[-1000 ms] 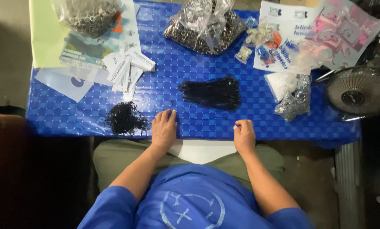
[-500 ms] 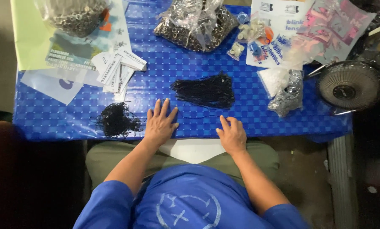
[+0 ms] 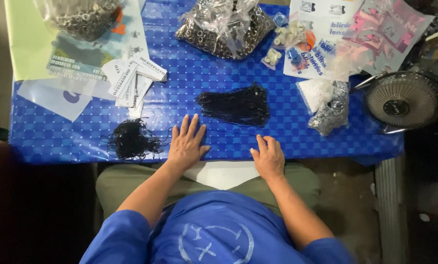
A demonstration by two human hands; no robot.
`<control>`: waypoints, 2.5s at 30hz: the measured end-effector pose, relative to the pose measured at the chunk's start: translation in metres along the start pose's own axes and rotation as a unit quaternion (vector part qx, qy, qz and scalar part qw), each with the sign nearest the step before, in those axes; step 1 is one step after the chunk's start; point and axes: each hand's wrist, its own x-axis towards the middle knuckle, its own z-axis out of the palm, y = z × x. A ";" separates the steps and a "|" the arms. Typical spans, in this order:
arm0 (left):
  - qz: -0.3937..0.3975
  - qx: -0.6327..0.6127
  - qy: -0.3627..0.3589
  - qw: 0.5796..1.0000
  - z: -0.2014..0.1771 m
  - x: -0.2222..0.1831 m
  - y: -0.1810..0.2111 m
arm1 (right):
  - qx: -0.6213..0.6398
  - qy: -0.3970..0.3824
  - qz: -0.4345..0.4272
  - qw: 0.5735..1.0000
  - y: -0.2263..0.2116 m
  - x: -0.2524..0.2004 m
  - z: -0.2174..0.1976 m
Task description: Sorting and grouping small black cable ties on a production table into organized piles.
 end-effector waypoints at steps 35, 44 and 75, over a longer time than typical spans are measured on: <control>-0.086 -0.043 0.319 0.943 0.074 0.044 -0.066 | 0.145 -0.056 0.198 0.968 0.011 0.008 0.013; -0.076 -0.009 0.293 0.953 0.078 0.053 -0.059 | 0.371 -0.030 0.283 0.884 -0.015 -0.012 0.016; 0.033 -0.024 0.347 0.937 0.081 0.053 0.004 | 0.179 -0.109 0.105 0.972 0.015 0.050 -0.005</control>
